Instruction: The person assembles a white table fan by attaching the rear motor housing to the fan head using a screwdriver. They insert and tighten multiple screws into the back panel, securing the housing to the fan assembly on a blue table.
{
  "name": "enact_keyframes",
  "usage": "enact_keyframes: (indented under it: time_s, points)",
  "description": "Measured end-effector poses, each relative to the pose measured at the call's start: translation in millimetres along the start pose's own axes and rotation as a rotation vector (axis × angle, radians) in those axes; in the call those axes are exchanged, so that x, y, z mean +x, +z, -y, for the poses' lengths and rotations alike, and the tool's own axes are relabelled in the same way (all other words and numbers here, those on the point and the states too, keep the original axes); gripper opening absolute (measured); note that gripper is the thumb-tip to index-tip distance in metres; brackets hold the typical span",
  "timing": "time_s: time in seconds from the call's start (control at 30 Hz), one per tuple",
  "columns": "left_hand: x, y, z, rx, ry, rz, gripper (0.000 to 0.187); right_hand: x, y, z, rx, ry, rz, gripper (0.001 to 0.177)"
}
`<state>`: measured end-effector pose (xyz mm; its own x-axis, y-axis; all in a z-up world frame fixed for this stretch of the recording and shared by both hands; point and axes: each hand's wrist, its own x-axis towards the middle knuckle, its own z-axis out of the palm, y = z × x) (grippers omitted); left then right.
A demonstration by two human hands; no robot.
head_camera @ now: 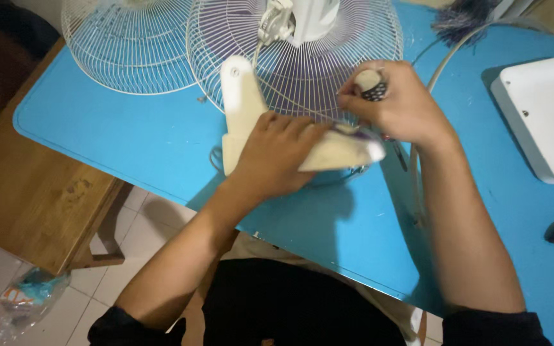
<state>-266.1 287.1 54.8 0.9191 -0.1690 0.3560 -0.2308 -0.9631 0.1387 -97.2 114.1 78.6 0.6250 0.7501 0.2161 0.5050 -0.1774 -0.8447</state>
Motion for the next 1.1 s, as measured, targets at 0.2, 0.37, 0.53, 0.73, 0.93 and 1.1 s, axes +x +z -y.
enact_keyframes:
  time_s: [0.2, 0.37, 0.53, 0.73, 0.93, 1.1]
  points:
    - [30, -35, 14, -0.523, -0.151, -0.189, 0.070, -18, -56, 8, 0.442, -0.138, -0.590, 0.003]
    - [93, -62, 53, -1.209, -0.255, -0.594, 0.048, -9, -53, 25, 0.434, -0.215, -0.510, 0.010]
    - [107, -84, 88, -1.547, -0.277, -0.732, 0.051, 34, -1, 52, 0.344, -0.077, -0.410, 0.008]
    - [61, -105, 130, -1.440, -0.232, -0.907, 0.052, 88, 29, 80, 0.368, -0.132, -0.275, 0.006]
    - [66, -106, 168, -1.313, -0.194, -0.899, 0.052, 116, 49, 84, 0.419, -0.036, -0.267, 0.006]
    - [91, -100, 168, -1.239, -0.194, -0.841, 0.051, 124, 46, 70, 0.478, -0.029, -0.337, 0.007]
